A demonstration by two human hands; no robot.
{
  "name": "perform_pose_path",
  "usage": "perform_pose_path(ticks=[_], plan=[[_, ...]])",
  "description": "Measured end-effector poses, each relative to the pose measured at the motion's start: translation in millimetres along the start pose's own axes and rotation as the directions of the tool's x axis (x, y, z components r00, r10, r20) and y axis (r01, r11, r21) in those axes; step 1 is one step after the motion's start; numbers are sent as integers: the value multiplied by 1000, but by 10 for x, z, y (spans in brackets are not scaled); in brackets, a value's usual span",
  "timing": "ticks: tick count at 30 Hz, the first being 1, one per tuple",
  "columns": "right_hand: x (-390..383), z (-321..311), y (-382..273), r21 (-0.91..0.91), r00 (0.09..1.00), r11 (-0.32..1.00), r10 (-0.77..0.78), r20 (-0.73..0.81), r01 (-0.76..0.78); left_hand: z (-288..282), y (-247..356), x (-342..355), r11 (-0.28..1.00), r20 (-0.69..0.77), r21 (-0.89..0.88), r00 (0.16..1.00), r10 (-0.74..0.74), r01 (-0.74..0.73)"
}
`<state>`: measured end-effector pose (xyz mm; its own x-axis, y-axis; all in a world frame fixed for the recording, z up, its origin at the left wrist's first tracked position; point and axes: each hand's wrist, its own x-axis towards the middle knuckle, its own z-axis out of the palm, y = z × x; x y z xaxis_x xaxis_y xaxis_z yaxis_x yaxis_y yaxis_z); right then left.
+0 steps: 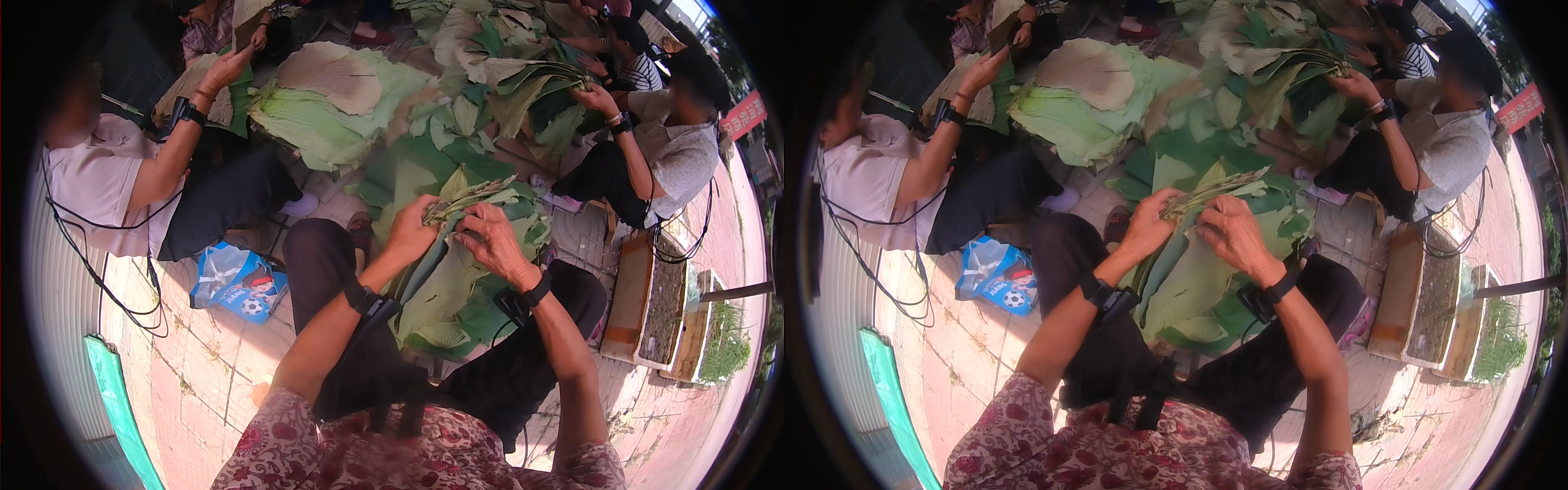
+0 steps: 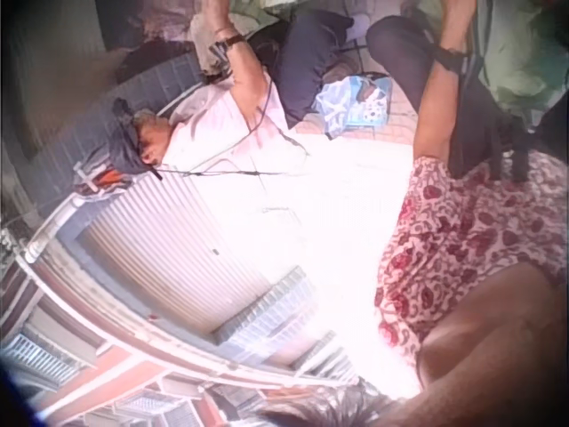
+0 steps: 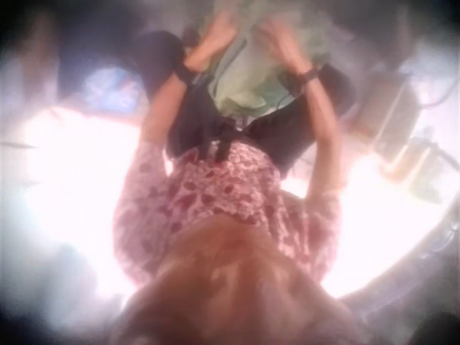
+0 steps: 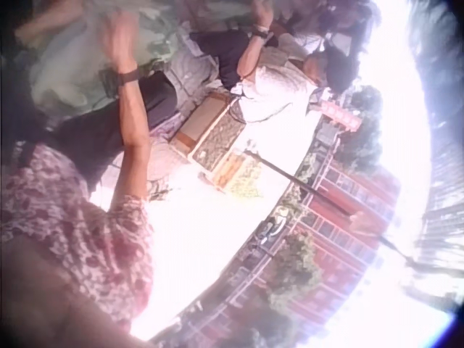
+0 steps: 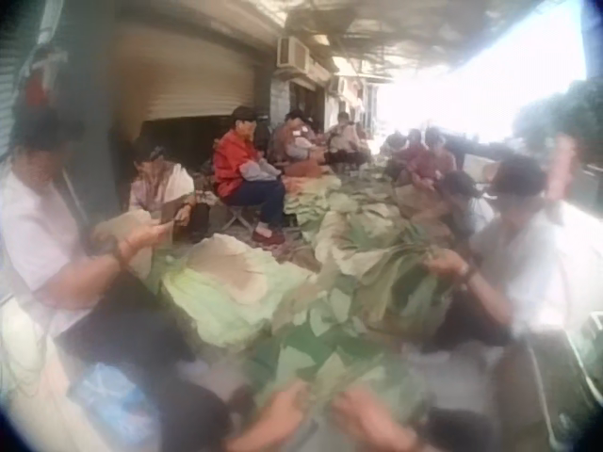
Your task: The person sits on a tiled floor and repeatedly picks up large green leaves, separates them by hand, and stacks them into piles. The person handles the leaves one at a time, occasionally adjusting the pile and discarding smaller pieces to the side.
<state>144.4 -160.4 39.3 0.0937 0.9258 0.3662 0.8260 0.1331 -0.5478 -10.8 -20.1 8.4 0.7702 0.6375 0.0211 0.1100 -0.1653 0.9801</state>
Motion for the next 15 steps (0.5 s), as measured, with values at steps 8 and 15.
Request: perform_pose_path(ticks=[8, 15], plan=[[144, 105, 113, 104, 982, 985, 149, -120, -137, -172, 204, -1, 951, 151, -246, 977, -151, 185], [273, 285, 10, 171, 992, 982, 91, -88, -75, -36, 217, -232, 955, -64, 294, 996, 58, -36]])
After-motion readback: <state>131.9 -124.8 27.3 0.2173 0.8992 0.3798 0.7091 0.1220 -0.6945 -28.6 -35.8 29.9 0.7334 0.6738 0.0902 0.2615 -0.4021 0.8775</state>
